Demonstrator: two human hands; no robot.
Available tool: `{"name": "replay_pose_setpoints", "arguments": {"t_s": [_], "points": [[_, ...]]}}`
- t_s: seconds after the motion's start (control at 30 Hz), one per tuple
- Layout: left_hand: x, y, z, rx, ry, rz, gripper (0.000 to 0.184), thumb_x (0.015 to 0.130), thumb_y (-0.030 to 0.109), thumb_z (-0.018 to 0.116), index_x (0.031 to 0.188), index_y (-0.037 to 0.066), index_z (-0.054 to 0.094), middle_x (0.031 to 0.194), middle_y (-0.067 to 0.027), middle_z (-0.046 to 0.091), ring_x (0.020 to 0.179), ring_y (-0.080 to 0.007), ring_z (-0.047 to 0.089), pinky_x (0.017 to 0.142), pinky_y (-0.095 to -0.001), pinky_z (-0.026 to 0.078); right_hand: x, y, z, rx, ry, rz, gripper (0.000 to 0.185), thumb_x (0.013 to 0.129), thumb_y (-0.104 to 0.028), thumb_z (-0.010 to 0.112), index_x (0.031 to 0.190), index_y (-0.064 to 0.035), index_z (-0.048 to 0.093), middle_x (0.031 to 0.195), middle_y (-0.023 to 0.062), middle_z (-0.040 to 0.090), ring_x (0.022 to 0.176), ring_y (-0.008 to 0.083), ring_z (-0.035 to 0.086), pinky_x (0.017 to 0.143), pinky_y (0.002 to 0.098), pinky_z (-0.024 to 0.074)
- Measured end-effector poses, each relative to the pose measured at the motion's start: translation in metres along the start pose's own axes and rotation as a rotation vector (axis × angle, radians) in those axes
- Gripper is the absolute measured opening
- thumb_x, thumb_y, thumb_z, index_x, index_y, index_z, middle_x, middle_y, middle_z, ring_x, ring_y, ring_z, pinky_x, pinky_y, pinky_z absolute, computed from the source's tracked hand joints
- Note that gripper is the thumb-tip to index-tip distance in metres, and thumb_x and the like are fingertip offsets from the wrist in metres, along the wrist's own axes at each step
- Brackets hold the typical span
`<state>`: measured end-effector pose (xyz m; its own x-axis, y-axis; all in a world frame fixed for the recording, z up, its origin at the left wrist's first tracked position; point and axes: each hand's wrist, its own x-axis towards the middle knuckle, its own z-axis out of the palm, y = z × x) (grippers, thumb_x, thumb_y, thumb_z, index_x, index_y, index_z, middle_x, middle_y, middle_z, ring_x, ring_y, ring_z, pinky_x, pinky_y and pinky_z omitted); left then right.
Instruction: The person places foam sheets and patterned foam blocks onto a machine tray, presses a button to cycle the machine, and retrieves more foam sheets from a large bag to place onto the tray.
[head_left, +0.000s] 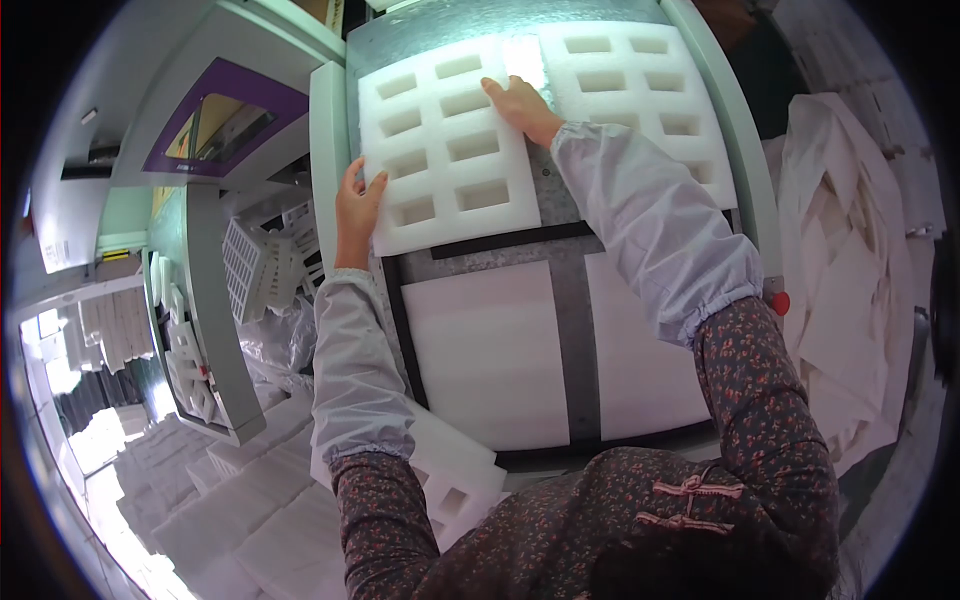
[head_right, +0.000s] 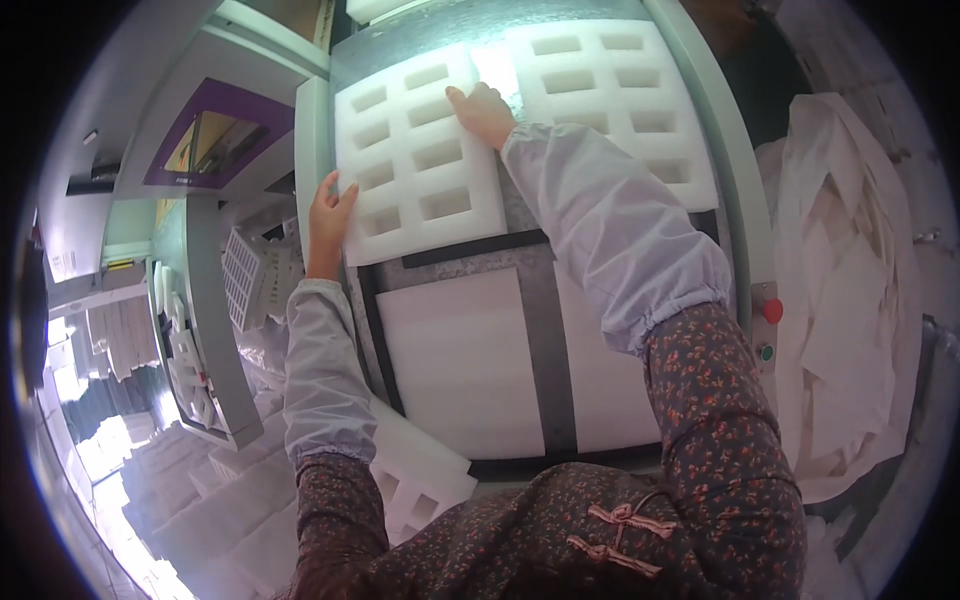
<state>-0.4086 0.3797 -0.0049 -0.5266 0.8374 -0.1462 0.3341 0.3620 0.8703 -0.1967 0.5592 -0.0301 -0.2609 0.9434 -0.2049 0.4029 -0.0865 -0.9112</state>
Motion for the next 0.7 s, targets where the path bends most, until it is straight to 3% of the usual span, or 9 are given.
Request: {"name": "replay_pose_setpoints", "arguments": {"t_s": [0.3,0.43,0.53,0.6,0.67,0.7], "points": [[0.002,0.0,0.002,0.035,-0.014,0.047,0.049,0.082,0.012,0.06,0.127,0.001,0.043,0.102,-0.0177,0.059,0.082,-0.0184,0.057,0.07,-0.0249,0.047,-0.001,-0.005,0.0,-0.02,0.026,0.049,0.055,0.082,-0.041,0.049,0.101,0.0103,0.055,0.095,0.0272,0.059,0.087,0.0389,0.059,0.08,0.0405,0.0473],[0.001,-0.002,0.003,-0.001,0.013,0.029,0.049,0.083,0.012,0.059,0.128,0.001,0.042,0.103,-0.0186,0.059,0.084,-0.0186,0.057,0.071,-0.0242,0.047,0.0,0.002,0.009,-0.038,0.061,0.018,0.06,0.085,-0.044,0.046,0.112,0.0105,0.046,0.104,0.0271,0.055,0.095,0.0375,0.055,0.086,0.0415,0.0429],[0.008,-0.012,0.002,0.048,0.041,0.064,0.052,0.084,0.017,0.059,0.129,-0.001,0.04,0.106,-0.0195,0.058,0.087,-0.0198,0.058,0.074,-0.0253,0.047,0.003,0.01,0.016,-0.015,0.068,0.003,0.061,0.084,-0.044,0.048,0.111,0.0112,0.046,0.105,0.028,0.054,0.096,0.0387,0.054,0.086,0.0419,0.0424],[0.009,-0.009,-0.002,0.277,-0.015,0.002,0.055,0.085,0.022,0.059,0.129,-0.004,0.038,0.114,-0.023,0.054,0.097,-0.0253,0.057,0.081,-0.0292,0.046,0.009,0.019,0.019,0.055,0.133,-0.114,0.058,0.081,-0.044,0.05,0.103,0.0093,0.05,0.094,0.0288,0.057,0.085,0.0413,0.058,0.08,0.0437,0.0462],[-0.006,0.009,-0.01,0.29,0.05,-0.017,0.057,0.085,0.024,0.059,0.13,-0.003,0.036,0.122,-0.0253,0.049,0.107,-0.0297,0.053,0.088,-0.0327,0.043,0.002,0.012,0.01,0.087,0.096,-0.034,0.06,0.081,-0.043,0.052,0.104,0.0131,0.048,0.091,0.0271,0.059,0.082,0.0394,0.059,0.077,0.0415,0.0481],[-0.024,0.024,-0.026,0.301,0.094,-0.052,0.057,0.085,0.024,0.059,0.13,-0.003,0.036,0.122,-0.0253,0.049,0.107,-0.0297,0.053,0.088,-0.0327,0.043,-0.003,0.009,0.006,0.027,0.127,-0.105,0.06,0.082,-0.041,0.052,0.105,0.0139,0.047,0.094,0.0277,0.058,0.084,0.0387,0.059,0.078,0.0406,0.0482]]}}
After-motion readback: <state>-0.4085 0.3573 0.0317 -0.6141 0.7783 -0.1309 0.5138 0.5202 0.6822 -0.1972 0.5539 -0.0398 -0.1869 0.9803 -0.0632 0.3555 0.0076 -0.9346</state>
